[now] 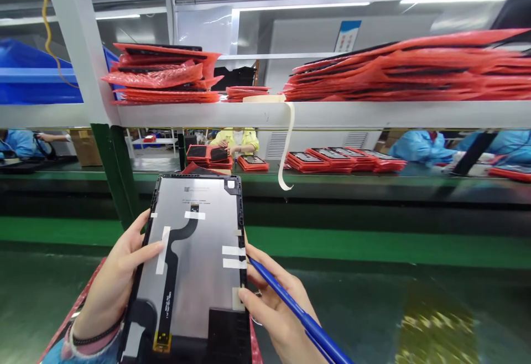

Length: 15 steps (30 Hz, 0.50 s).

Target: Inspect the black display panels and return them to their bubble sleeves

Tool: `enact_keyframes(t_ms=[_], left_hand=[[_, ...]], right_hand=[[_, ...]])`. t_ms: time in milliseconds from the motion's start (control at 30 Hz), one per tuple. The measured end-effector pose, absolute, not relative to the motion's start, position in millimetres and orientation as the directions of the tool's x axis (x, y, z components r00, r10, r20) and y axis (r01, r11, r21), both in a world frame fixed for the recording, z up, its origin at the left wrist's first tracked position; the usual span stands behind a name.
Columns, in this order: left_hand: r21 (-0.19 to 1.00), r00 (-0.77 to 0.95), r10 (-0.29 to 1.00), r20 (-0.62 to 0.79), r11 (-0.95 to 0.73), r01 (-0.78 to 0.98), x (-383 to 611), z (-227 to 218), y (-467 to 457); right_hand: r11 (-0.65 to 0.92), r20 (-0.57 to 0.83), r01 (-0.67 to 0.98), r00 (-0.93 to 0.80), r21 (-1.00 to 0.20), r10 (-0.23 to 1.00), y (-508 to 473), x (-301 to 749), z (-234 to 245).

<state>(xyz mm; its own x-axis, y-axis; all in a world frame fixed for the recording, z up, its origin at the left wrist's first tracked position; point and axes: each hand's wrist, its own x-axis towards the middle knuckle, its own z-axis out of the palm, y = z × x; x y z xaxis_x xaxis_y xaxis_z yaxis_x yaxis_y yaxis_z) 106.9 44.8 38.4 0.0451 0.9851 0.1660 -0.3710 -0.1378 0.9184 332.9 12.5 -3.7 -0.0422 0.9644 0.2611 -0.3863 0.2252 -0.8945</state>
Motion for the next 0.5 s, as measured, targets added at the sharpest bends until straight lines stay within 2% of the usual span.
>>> enact_keyframes(t_ms=[133, 333, 500], left_hand=[[0.943, 0.146, 0.974, 0.175, -0.123, -0.31, 104.7, 36.3, 42.0], [0.93, 0.216, 0.956, 0.198, -0.114, -0.349, 102.4, 32.0, 48.0], [0.927, 0.156, 0.969, 0.191, -0.126, -0.353, 105.9, 30.8, 46.0]], right_hand=[[0.253, 0.264, -0.355, 0.019, -0.9, 0.964, 9.9, 335.0, -2.0], [0.326, 0.32, -0.272, 0.067, -0.905, 0.945, 13.4, 337.3, -10.4], [0.358, 0.347, -0.168, 0.093, -0.918, 0.933, 16.1, 336.5, -22.5]])
